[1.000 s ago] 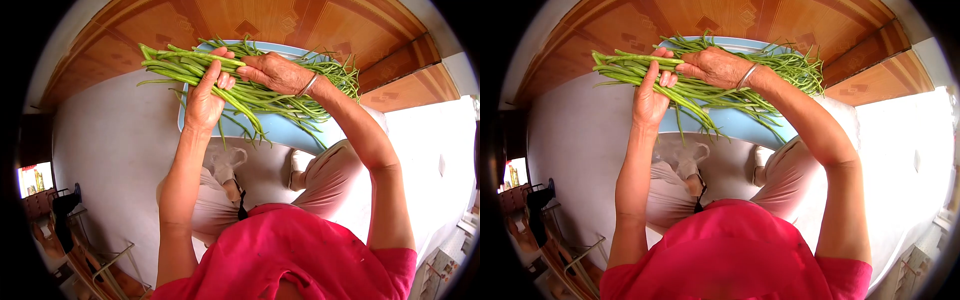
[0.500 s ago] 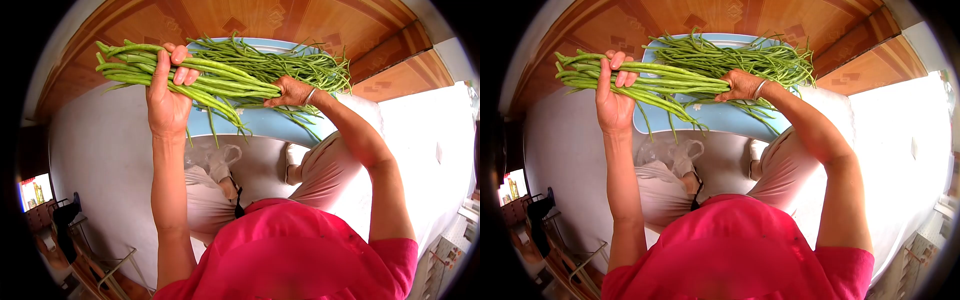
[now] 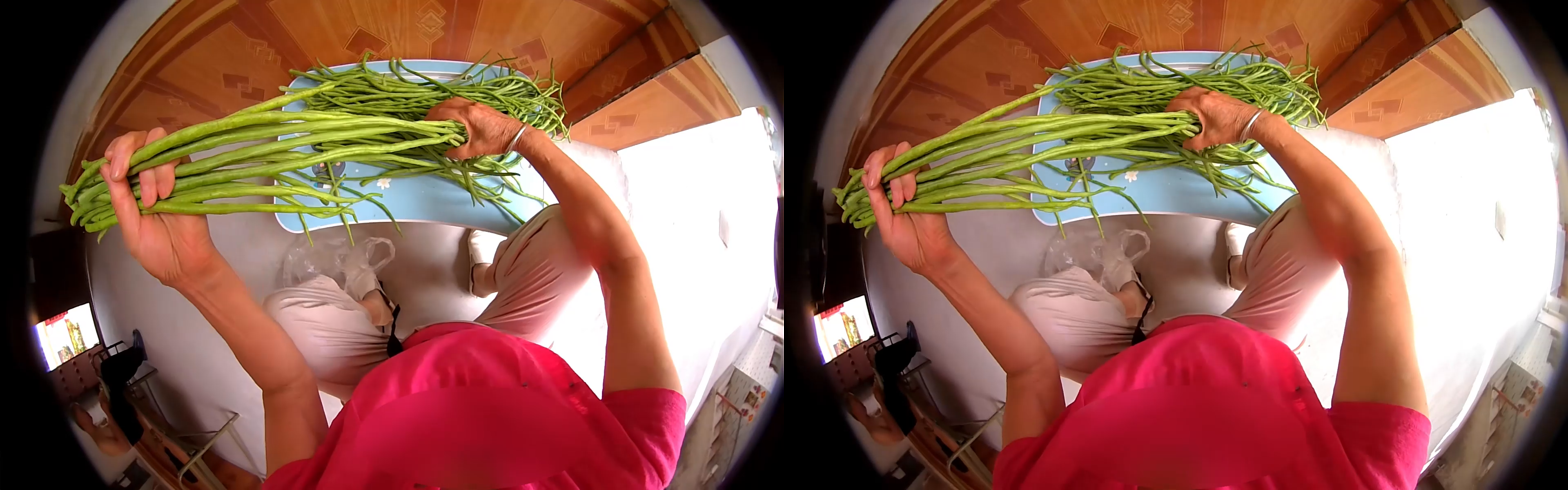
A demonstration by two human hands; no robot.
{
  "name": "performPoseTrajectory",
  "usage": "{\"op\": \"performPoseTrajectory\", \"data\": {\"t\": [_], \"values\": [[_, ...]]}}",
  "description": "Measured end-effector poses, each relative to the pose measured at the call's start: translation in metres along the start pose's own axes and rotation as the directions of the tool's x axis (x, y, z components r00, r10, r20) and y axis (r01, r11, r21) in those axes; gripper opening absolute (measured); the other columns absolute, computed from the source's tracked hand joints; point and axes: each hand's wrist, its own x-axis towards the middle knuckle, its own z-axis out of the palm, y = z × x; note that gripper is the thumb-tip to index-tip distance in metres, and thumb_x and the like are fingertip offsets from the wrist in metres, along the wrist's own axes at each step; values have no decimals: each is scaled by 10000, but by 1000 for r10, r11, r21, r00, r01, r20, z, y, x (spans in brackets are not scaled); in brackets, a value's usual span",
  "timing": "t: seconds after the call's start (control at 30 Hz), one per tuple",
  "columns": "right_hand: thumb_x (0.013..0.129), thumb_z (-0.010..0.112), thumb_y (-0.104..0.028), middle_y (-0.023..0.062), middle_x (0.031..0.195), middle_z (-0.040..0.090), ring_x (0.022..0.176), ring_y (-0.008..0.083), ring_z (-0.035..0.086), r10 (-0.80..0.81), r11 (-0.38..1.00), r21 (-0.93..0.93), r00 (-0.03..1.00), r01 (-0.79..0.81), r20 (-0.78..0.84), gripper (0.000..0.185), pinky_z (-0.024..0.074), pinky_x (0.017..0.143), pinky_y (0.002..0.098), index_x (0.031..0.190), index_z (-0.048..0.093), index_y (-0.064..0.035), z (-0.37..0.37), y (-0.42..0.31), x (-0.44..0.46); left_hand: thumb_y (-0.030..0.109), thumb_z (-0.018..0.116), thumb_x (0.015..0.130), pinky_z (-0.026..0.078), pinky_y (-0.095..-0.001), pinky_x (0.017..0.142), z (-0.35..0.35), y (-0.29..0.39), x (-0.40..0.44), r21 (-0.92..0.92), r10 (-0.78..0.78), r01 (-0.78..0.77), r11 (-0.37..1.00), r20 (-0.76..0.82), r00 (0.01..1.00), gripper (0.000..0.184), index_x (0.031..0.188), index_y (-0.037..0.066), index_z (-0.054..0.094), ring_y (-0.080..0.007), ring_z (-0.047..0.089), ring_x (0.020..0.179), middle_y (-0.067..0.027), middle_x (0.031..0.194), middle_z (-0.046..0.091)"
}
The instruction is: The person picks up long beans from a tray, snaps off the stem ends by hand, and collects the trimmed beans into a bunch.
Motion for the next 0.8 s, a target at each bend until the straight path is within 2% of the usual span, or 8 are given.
{"op": "performPoseTrajectory", "data": {"t": [0.13, 0.27, 0.4, 0.53, 0.57, 0.63, 0.67, 0.8], "values": [[656, 797, -289, 207, 1304, 462, 1193, 345, 476, 104, 994, -43, 994, -106, -35, 711, 401, 1016, 419, 1233, 504, 6, -12, 1, -11, 92, 395, 982, 292, -256, 604, -5, 8, 3, -79, 8, -10, 997, -33, 999, 60, 931, 70, 417, -108, 297, 637, -11, 824, 446], [668, 811, -384, 177, 1117, 608, 1073, 312, 565, 358, 888, 196, 893, -416, 271, 818, 432, 979, 384, 1273, 464, 44, -40, -12, -14, 70, 392, 973, 284, -264, 600, -10, 9, 3, -91, 26, -30, 995, -45, 999, 50, 930, 73, 418, -114, 292, 642, -14, 833, 448], [779, 677, -541, 132, 1005, 645, 954, 223, 597, 394, 741, 481, 884, -468, 254, 696, 466, 924, 353, 1160, 576, 33, -41, 6, -17, 51, 414, 954, 275, -267, 587, -7, 13, 4, -156, 38, -45, 987, -46, 998, 29, 941, 77, 415, -122, 282, 655, -14, 840, 445], [880, 536, -547, 113, 895, 672, 847, 207, 639, 562, 629, 624, 826, -464, 46, 593, 519, 800, 364, 1008, 655, 20, -25, 33, -18, 43, 449, 931, 261, -271, 586, -1, 24, -1, -203, 79, -79, 976, -11, 997, 94, 845, 77, 430, -128, 271, 657, -14, 833, 427], [916, 549, -369, 114, 874, 678, 824, 239, 650, 504, 711, 579, 864, -399, -23, 381, 523, 788, 375, 923, 665, -7, -21, 37, -20, 38, 451, 928, 254, -278, 586, 1, 27, -2, -256, 63, -60, 965, 1, 998, 137, 802, 91, 442, -131, 267, 672, 0, 827, 426], [875, 579, -266, 128, 855, 673, 812, 275, 649, 346, 928, 189, 930, -319, -125, 257, 524, 783, 368, 888, 663, -23, -17, 40, -19, 46, 447, 934, 270, -284, 610, 5, 31, -2, -213, 105, -95, 972, 39, 994, 146, 800, 101, 442, -131, 273, 692, 6, 825, 424], [855, 595, -215, 134, 845, 670, 805, 294, 649, 251, 966, -26, 957, -257, -146, 196, 524, 780, 364, 870, 662, -32, -15, 41, -19, 50, 444, 937, 278, -287, 622, 7, 32, -3, -190, 126, -112, 975, 59, 990, 150, 798, 106, 442, -131, 276, 702, 9, 823, 423], [793, 597, -133, 166, 994, 632, 902, 352, 612, 32, 965, -240, 959, -103, -282, 113, 508, 757, 385, 845, 643, -44, -7, 45, -16, 64, 439, 945, 308, -304, 719, 10, 32, -2, -244, 67, -55, 968, 42, 997, 162, 791, 114, 440, -133, 301, 741, 18, 840, 435]]}}
